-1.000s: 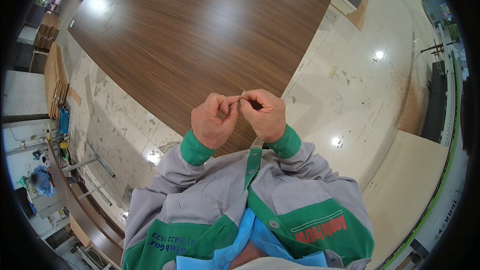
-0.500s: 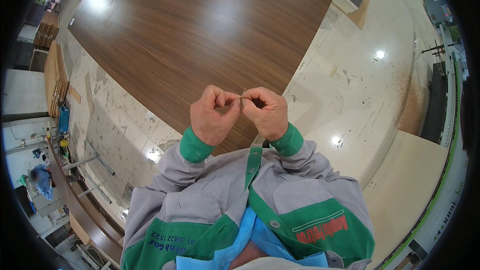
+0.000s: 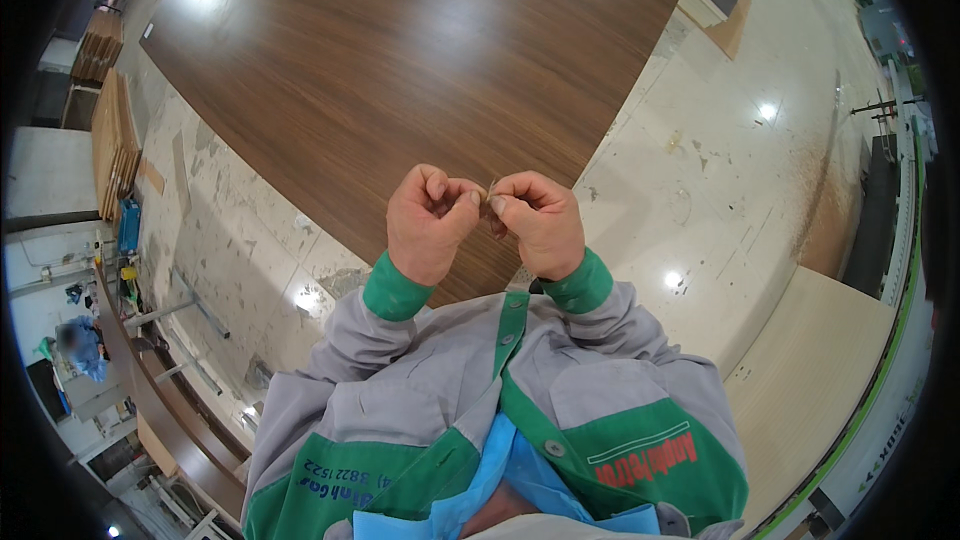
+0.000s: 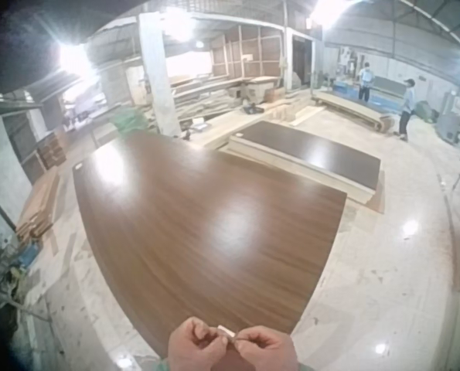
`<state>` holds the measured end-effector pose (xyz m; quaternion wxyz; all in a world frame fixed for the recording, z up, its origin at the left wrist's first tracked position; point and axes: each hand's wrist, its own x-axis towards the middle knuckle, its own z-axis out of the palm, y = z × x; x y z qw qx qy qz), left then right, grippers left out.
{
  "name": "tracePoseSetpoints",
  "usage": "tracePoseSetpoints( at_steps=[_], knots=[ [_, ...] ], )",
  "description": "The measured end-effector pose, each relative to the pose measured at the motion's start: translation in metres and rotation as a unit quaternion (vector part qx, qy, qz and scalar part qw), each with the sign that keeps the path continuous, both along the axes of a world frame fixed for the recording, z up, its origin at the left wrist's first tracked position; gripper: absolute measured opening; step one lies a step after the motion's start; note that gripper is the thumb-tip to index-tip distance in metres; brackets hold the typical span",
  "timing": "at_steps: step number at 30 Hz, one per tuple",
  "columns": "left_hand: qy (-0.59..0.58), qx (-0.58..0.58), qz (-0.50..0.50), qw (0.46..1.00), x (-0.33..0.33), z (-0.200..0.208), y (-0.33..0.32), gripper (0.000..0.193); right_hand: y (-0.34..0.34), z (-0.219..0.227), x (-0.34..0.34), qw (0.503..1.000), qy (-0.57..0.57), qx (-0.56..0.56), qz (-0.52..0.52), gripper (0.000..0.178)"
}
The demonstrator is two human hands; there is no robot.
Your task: The person wipes a large wooden panel with a cloth, then retrieves a roll of labels and applies several small labels to the panel surface. The person handles the labels one at a time, peeling backing and pressing them onto the wood.
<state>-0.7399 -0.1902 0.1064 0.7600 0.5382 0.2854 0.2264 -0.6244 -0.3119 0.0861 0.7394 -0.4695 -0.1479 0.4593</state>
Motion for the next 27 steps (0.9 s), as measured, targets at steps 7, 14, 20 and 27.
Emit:
tracePoseSetpoints(
  at_steps=[7, 14, 20, 27],
  knots=[
    [-0.015, 0.018, -0.022, 0.999, -0.002, 0.004, -0.002, 0.026, 0.002, 0.004, 0.004, 0.995, -0.084, -0.058, -0.001, 0.005],
    [0.128, 0.192, -0.064, 0.971, -0.005, 0.007, 0.008, 0.03, 0.001, 0.011, 0.006, 0.963, -0.243, -0.117, 0.024, 0.005],
    [0.111, 0.108, -0.043, 0.987, -0.003, 0.0, 0.006, 0.028, 0.003, 0.006, 0.0, 0.968, -0.231, -0.095, 0.006, 0.003],
    [0.006, -0.051, 0.001, 0.999, -0.002, -0.01, 0.008, 0.027, 0.003, -0.006, -0.002, 0.997, -0.069, -0.013, 0.011, 0.007]
  ],
)
